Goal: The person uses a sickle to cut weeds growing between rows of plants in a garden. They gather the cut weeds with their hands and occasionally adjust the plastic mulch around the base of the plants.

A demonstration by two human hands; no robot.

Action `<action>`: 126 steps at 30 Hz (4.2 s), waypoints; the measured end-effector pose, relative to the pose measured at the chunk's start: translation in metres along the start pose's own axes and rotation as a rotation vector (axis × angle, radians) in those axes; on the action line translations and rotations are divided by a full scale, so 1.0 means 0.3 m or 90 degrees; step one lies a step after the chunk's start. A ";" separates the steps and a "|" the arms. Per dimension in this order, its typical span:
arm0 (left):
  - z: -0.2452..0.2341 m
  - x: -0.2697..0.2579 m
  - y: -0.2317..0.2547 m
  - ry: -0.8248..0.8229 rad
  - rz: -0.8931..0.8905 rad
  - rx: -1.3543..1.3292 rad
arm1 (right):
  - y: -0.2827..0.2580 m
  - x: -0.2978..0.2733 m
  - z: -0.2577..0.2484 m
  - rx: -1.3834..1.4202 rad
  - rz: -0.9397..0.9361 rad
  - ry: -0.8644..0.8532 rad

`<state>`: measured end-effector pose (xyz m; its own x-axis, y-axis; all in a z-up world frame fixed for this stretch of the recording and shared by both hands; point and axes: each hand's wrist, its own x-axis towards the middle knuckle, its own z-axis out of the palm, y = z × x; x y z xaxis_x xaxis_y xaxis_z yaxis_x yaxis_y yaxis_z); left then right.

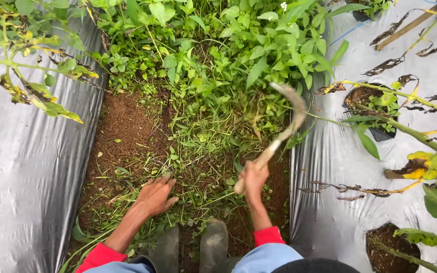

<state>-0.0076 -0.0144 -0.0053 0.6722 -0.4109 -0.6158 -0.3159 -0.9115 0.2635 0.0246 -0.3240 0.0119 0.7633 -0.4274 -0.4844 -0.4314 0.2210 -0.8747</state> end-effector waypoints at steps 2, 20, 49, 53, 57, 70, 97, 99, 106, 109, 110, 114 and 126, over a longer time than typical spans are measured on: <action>-0.036 -0.021 0.037 -0.015 -0.003 -0.020 | -0.116 0.089 0.020 0.137 -0.098 0.110; -0.055 -0.029 0.055 -0.039 -0.021 -0.036 | 0.099 -0.175 0.035 -0.129 0.253 -0.301; -0.001 -0.045 -0.028 -0.093 -0.086 -0.011 | 0.150 -0.114 0.020 -0.167 0.183 -0.246; -0.015 -0.040 -0.011 -0.102 -0.101 0.005 | 0.101 -0.080 -0.021 0.063 0.091 -0.129; -0.034 -0.012 0.014 -0.076 -0.046 -0.031 | 0.169 -0.147 -0.065 -0.011 0.132 -0.078; -0.027 0.011 0.043 -0.116 -0.045 0.038 | 0.149 -0.138 -0.072 -0.067 -0.035 0.019; -0.032 0.017 0.057 -0.100 -0.056 0.013 | 0.023 -0.270 0.007 -0.114 0.048 -0.067; 0.032 0.031 0.012 -0.102 -0.072 0.007 | 0.078 -0.210 -0.019 -0.099 0.080 -0.046; 0.090 0.094 -0.020 -0.084 -0.067 0.020 | -0.015 -0.014 0.032 0.003 0.021 -0.004; -0.046 0.063 -0.014 -0.061 -0.054 0.029 | 0.111 -0.136 0.036 -0.108 0.146 -0.135; -0.077 0.018 0.006 -0.079 -0.050 0.025 | 0.182 -0.192 0.012 -0.151 0.221 -0.153; -0.156 -0.041 0.022 -0.038 -0.080 -0.035 | -0.123 -0.042 0.054 -0.086 -0.017 -0.001; -0.117 -0.023 -0.007 0.218 0.010 -0.144 | -0.146 -0.017 0.061 -0.094 -0.024 0.022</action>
<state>0.0120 -0.0103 0.0243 0.8641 -0.3729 -0.3380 -0.1991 -0.8701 0.4509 0.0485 -0.3155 0.0524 0.7646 -0.4632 -0.4482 -0.4706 0.0740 -0.8792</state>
